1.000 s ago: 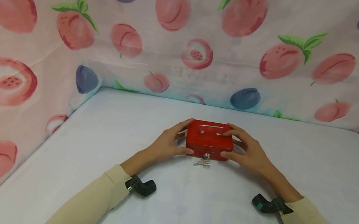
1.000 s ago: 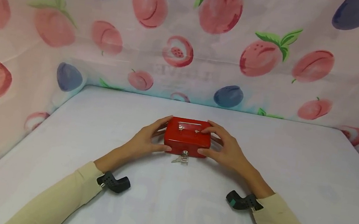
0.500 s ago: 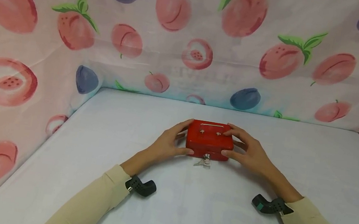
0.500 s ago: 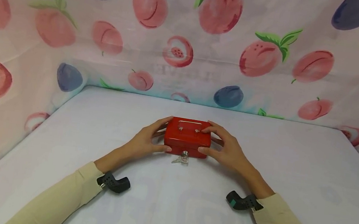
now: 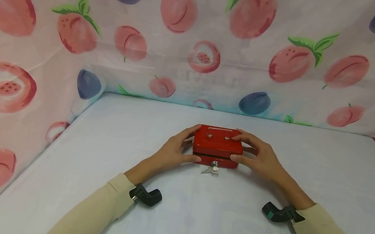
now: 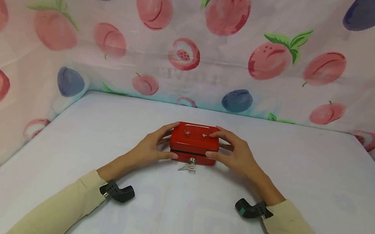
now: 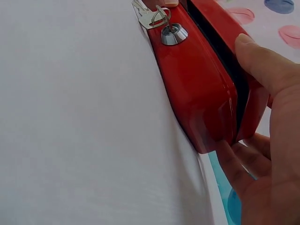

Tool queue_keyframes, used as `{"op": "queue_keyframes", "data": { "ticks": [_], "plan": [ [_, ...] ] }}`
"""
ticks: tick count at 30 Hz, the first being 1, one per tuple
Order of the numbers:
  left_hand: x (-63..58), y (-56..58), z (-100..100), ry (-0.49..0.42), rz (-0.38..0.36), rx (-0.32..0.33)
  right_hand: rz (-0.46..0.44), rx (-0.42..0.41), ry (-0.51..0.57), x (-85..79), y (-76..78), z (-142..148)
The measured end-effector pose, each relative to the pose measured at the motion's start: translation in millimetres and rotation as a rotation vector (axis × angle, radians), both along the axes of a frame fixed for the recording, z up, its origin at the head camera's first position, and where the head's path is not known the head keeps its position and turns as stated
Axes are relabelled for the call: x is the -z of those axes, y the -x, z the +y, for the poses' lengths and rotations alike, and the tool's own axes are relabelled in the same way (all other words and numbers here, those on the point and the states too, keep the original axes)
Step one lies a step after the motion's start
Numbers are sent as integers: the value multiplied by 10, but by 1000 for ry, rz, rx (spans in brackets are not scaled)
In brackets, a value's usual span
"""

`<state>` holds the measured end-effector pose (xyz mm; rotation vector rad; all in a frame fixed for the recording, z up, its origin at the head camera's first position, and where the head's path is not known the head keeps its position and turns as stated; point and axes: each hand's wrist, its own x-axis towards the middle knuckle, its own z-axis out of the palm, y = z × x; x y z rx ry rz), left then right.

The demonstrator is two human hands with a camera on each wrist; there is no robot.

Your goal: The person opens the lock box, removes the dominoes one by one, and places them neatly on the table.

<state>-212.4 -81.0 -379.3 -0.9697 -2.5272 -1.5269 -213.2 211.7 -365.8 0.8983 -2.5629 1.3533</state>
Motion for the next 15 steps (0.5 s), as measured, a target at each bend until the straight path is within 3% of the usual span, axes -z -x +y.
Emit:
{"op": "queue_keyframes", "data": {
  "ticks": [3,10,15],
  "plan": [
    [-25,-24,0,-17,-1,8,9,-2,11,8,15,9],
    [-331,-245,16,-25,-27,27,-2,15,24,12,39,23],
    [-321,-232,12,-14,-33,27,-29,50,34,-14,42,13]
  ]
}}
